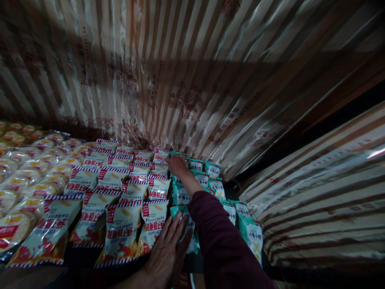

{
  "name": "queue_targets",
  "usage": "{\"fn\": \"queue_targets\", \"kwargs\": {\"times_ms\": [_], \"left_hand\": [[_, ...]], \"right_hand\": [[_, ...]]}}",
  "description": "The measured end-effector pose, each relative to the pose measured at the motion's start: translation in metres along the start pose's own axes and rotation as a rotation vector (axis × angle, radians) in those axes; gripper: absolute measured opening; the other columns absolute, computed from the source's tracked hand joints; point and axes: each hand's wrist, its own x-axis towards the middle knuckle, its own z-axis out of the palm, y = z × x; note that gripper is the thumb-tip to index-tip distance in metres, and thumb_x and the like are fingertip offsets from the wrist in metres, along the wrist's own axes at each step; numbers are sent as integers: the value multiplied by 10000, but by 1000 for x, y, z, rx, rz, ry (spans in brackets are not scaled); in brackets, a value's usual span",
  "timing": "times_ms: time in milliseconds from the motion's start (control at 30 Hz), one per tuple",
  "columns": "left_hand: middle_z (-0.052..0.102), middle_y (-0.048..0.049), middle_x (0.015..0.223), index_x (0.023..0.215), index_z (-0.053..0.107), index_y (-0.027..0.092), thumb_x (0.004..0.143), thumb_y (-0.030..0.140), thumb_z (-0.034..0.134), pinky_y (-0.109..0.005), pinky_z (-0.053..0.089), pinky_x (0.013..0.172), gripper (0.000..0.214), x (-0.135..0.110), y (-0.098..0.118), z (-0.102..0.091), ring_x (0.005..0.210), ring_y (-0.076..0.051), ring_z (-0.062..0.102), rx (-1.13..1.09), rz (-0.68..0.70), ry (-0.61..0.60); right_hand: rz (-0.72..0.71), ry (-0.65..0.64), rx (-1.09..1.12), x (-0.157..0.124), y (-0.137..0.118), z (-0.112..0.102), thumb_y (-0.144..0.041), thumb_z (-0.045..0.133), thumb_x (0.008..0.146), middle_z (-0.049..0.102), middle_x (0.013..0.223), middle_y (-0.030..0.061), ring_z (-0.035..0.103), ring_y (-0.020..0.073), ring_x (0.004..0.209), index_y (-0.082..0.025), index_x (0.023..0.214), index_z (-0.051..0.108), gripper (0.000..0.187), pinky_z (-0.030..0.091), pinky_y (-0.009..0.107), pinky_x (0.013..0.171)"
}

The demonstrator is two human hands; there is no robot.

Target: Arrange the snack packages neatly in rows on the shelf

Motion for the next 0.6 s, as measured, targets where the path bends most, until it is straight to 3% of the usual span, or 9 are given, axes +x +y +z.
{"fn": "queue_targets", "kwargs": {"times_ms": [133,267,400,500,600], "left_hand": [[157,-121,1573,1485,262,190,868,209,549,-477,298,1099,681,3,-1,-7,1428,-324,177,-13,14,-20],[180,-112,1570,1470,295,196,871,184,547,-460,311,1096,650,4,-3,-10,1429,-311,181,4,13,3],[240,-111,1552,1435,363,186,871,136,525,-453,306,1096,590,4,-3,-10,1426,-309,193,26,33,31],[264,-116,1541,1433,367,174,846,95,509,-446,311,1089,608,5,-3,-11,1426,-311,186,35,32,25],[261,-119,1542,1448,337,170,829,84,498,-445,325,1078,645,6,-3,-12,1428,-310,176,38,33,30]], "right_hand": [[-8,24,17,-1,5,-3,-151,466,893,719,984,82,513,240,1156,-227,972,734,290,157,479,1108],[13,77,30,-9,21,-6,-154,473,894,652,1208,59,412,225,1287,-230,1110,689,314,229,403,1102],[109,134,22,-16,40,-6,-151,484,885,542,1359,100,429,237,1275,-188,1266,590,398,305,377,1059],[168,153,20,-16,45,-4,-182,499,889,577,1307,122,507,249,1193,-180,1278,575,396,306,397,1051],[148,147,31,-12,43,-3,-163,491,893,658,1174,90,567,219,1109,-205,1160,653,314,290,368,1053]]}}
